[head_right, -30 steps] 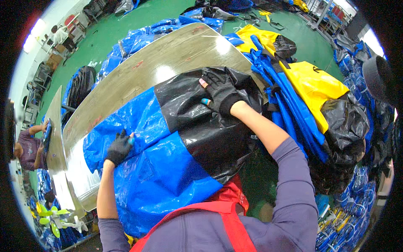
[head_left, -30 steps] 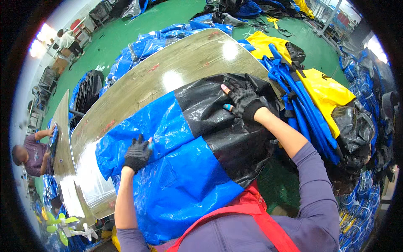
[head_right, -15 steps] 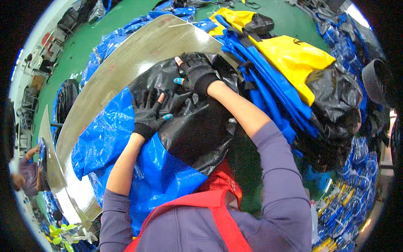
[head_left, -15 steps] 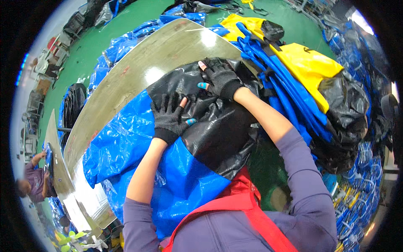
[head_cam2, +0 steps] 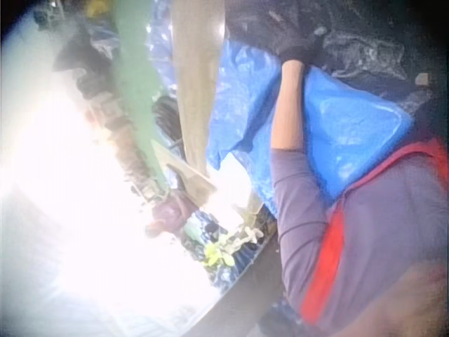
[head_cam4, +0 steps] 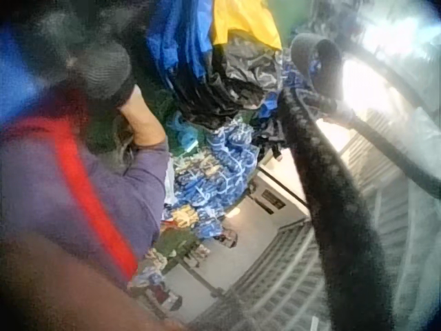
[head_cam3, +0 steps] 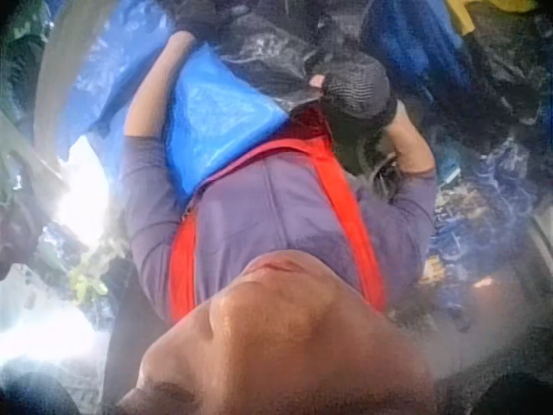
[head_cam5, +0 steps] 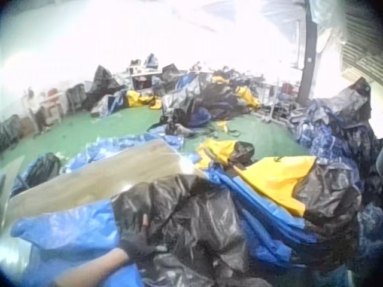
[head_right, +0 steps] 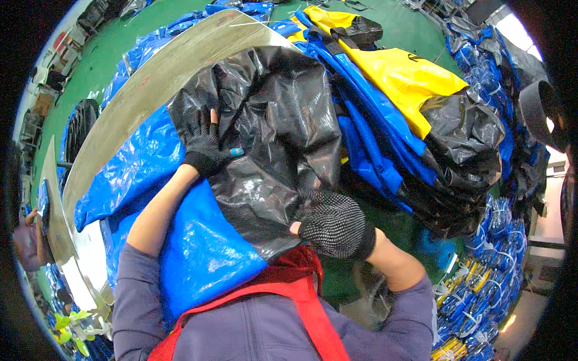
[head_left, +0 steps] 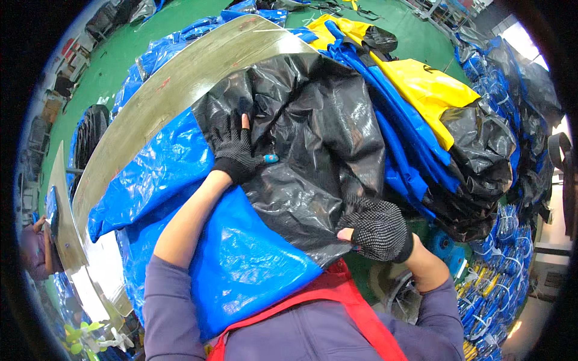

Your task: The person repeatedly folds blue and black waterproof bags and places them into clear plastic packaging on a worktable. The person handles each bag one at a time, folds it compactly, and inserts it into a plastic sleeve.

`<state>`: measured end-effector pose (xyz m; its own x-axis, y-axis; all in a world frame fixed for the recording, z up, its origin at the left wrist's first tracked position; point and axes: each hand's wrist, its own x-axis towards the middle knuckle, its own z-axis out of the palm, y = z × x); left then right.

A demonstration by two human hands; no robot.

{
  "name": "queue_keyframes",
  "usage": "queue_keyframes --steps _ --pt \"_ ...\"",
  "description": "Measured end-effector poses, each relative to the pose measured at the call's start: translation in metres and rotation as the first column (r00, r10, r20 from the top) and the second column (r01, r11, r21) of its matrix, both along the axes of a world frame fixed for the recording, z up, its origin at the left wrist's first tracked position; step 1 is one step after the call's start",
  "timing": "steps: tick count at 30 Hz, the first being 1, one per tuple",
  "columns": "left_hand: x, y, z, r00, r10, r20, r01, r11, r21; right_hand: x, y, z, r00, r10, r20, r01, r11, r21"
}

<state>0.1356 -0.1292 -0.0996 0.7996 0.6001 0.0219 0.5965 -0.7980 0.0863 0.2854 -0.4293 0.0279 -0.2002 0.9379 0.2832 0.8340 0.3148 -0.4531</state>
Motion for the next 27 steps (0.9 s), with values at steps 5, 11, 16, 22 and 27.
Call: queue_keyframes --steps 5,11,16,22,27 --pt "0.001 0.003 0.037 0.980 -0.024 0.196 0.085 0.947 -0.310 0.004 0.006 0.018 0.993 -0.023 0.112 0.018 0.999 0.040" --pt "0.000 -0.042 0.029 0.902 -0.430 -0.030 0.430 0.890 0.151 -0.011 0.138 0.054 0.922 0.079 0.379 -0.055 0.996 -0.074" --pt "-0.106 0.004 -0.015 0.926 -0.377 0.028 0.367 0.878 -0.307 -0.005 0.262 -0.006 0.941 0.149 0.305 0.065 0.804 -0.591" --pt "-0.376 0.005 0.094 0.998 -0.053 0.018 0.051 0.739 -0.672 0.028 0.276 -0.076 0.949 0.083 0.305 0.124 0.791 -0.599" --pt "-0.443 -0.089 0.098 0.941 0.278 0.193 -0.268 0.960 -0.074 0.024 0.292 -0.066 0.941 0.098 0.323 0.139 0.760 -0.635"
